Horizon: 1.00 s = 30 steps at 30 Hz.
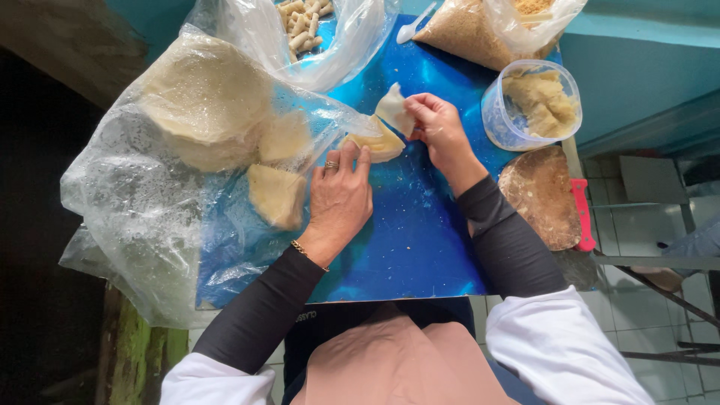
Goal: The person sits at a table and wraps filled pastries. They take a thin dough wrapper, spoon brown filling from a bag onto it, fold the wrapper over into a triangle, pinch the edges closed, and place the finished piece into a plastic bag with other completed pieces.
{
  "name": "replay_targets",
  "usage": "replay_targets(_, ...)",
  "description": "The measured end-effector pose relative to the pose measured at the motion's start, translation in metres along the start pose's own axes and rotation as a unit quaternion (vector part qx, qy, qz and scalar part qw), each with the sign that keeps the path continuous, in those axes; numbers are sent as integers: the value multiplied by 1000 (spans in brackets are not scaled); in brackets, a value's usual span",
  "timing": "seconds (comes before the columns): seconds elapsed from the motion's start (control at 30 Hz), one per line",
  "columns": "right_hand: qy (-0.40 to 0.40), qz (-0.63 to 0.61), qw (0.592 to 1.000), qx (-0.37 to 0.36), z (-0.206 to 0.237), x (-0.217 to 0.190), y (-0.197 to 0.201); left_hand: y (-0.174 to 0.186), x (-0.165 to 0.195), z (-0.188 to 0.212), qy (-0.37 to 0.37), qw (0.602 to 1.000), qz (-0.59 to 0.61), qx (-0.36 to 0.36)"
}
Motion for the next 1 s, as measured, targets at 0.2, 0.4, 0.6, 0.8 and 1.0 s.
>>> replay_targets(0.2, -98, -106, 989, 44, 50, -26, 32, 6, -2, -4, 19, 996, 79, 22)
replay_targets(0.4, 272, 359, 893, 11, 159, -52, 36, 19, 7, -2, 42, 972, 221, 64)
replay_targets(0.6, 508, 573, 639, -72, 230, -33, 13, 16, 18, 8, -64, 932, 357, -17)
replay_targets(0.8, 498, 580, 641, -67, 242, -25, 22, 7, 24, 14, -171, 933, 296, -110)
replay_targets(1.0, 505, 536, 673, 68, 192, -110, 80, 16, 23, -4, -192, 942, 247, -119)
Point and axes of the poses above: each hand's wrist, its own z-axis away from the middle knuckle, its own y-axis out of the back of the hand, x = y × z, the point moved 2 cm from there along -z, towards the middle knuckle, and after that the axes turned 10 degrees about x, right-handed, at the moved point
